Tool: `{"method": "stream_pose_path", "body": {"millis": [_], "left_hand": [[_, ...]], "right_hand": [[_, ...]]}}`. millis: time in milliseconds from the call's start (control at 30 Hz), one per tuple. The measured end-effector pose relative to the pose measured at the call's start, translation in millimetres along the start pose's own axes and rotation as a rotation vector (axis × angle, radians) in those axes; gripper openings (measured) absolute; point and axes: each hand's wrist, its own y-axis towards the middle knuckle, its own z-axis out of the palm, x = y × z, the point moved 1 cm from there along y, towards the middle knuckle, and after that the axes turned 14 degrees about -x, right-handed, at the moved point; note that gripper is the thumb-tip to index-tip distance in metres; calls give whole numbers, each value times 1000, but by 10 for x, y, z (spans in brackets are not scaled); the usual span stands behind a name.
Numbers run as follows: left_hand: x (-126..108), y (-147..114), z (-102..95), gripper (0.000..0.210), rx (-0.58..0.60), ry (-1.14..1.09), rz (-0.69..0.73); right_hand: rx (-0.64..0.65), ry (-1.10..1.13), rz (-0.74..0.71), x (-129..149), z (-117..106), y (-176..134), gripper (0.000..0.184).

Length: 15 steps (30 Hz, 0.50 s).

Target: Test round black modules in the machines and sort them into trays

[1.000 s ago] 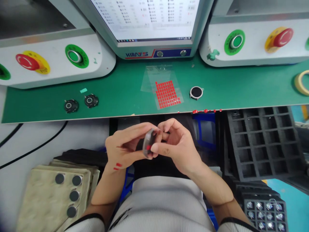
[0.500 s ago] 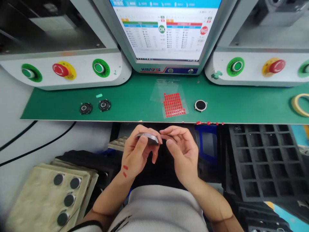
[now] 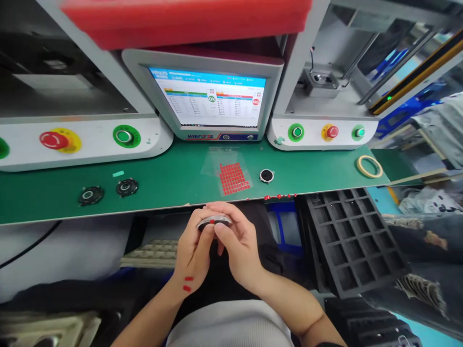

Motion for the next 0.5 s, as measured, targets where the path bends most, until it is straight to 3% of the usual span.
{"method": "stream_pose_path", "body": {"millis": [167,333,500], "left_hand": [[-58,-29,-1,19,-19,151,152],[-74,-116,39,24,-156,333,168],[-18,-219,-41,24,-204,510,232]], "right_hand": [[-29,34,-40,-17,69,-78,20],[-177,201,-84,-33,246,-102,13],[-265,352,-103,-49,419,-138,15]]}}
